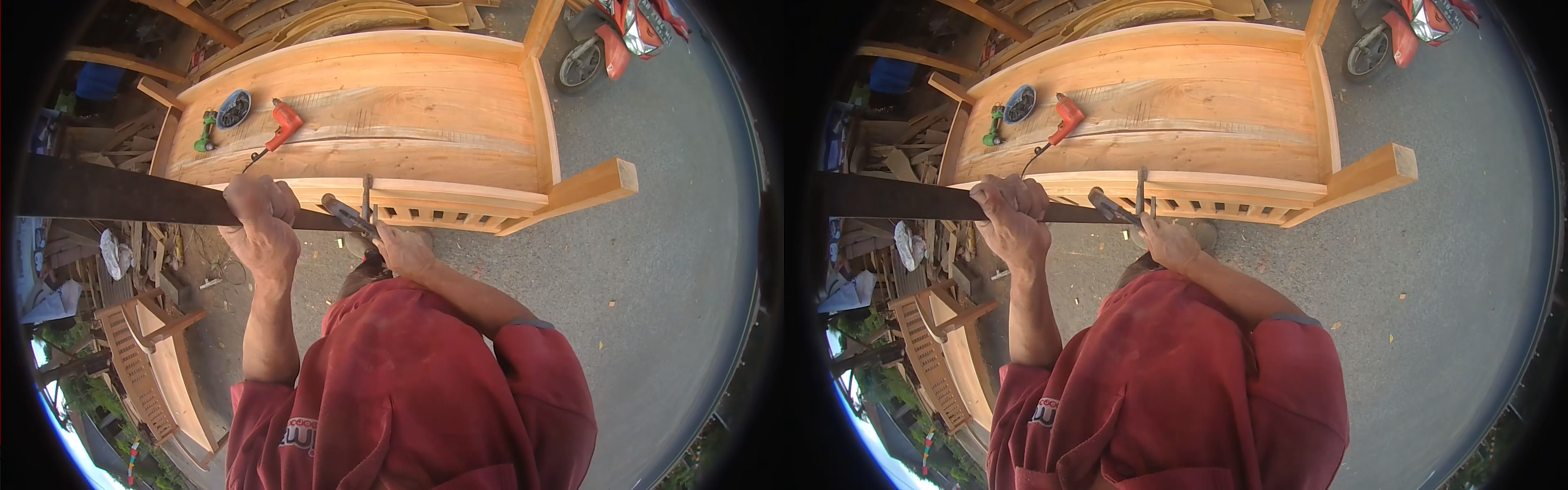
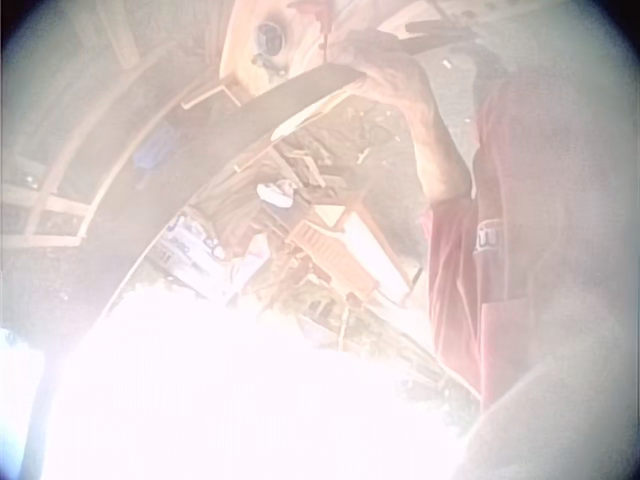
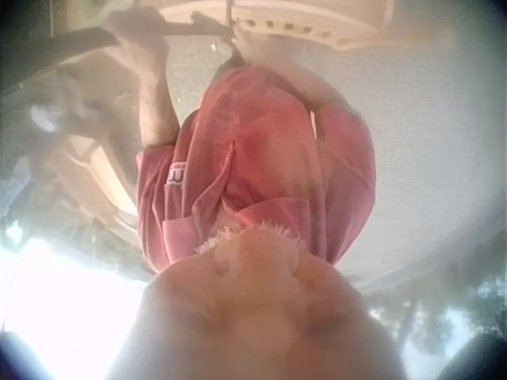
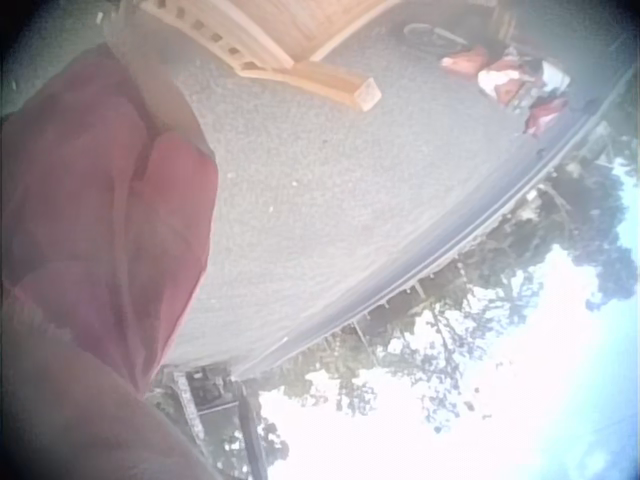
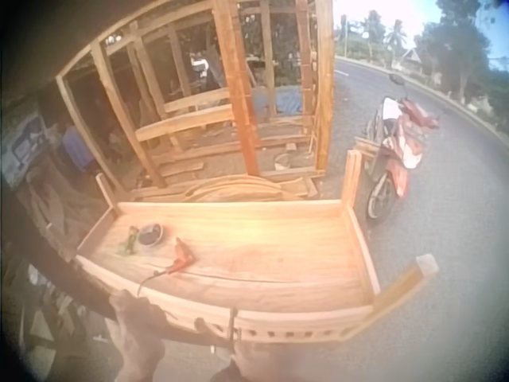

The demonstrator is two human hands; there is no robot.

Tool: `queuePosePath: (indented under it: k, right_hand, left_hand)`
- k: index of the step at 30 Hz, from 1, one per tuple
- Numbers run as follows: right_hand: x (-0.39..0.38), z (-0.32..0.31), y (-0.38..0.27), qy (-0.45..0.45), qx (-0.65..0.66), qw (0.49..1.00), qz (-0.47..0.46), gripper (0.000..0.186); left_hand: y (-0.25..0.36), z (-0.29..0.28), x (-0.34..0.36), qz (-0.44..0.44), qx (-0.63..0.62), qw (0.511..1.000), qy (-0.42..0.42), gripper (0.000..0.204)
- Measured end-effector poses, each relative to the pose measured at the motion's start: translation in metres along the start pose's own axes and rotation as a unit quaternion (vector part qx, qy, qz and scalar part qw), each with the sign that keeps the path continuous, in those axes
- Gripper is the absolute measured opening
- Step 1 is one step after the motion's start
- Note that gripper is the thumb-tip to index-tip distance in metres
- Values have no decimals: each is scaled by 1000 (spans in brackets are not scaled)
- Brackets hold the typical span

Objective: The person builds a wooden bench, using a drill to secure screws into the wood and a hammer to tap pieces into place while a large metal clamp holds the structure together.

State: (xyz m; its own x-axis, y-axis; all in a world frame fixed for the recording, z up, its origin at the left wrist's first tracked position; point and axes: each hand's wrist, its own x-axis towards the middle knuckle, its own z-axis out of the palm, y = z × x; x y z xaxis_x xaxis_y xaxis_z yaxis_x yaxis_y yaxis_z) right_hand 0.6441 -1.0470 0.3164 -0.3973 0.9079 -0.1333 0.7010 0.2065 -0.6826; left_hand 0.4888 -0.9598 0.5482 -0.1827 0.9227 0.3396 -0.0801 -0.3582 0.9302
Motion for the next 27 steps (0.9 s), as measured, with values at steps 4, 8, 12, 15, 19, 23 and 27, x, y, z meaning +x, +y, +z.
queuePosePath:
  k: [4,8,12,15,19,23,27]
  right_hand:
    - [-6,41,67,-36,-54,997,38,36]
    - [5,31,41,-48,-29,998,0,27]
    - [-6,17,10,33,36,999,2,31]
    - [-15,47,91,-109,-66,986,110,26]
    - [11,28,48,-73,-67,995,15,26]
    - [-5,45,60,-26,-37,998,49,24]
    - [10,48,74,-65,-67,995,42,23]
  left_hand:
    - [-3,6,1,-3,-23,1000,-17,55]
    - [2,-1,3,8,12,1000,8,53]
    - [0,-3,3,-4,15,1000,15,53]
    - [-4,17,2,-14,-3,1000,-7,53]
    - [-2,-6,1,-14,20,1000,-3,53]
    - [2,9,8,-5,15,1000,12,52]
    - [-4,1,9,-10,8,1000,7,52]
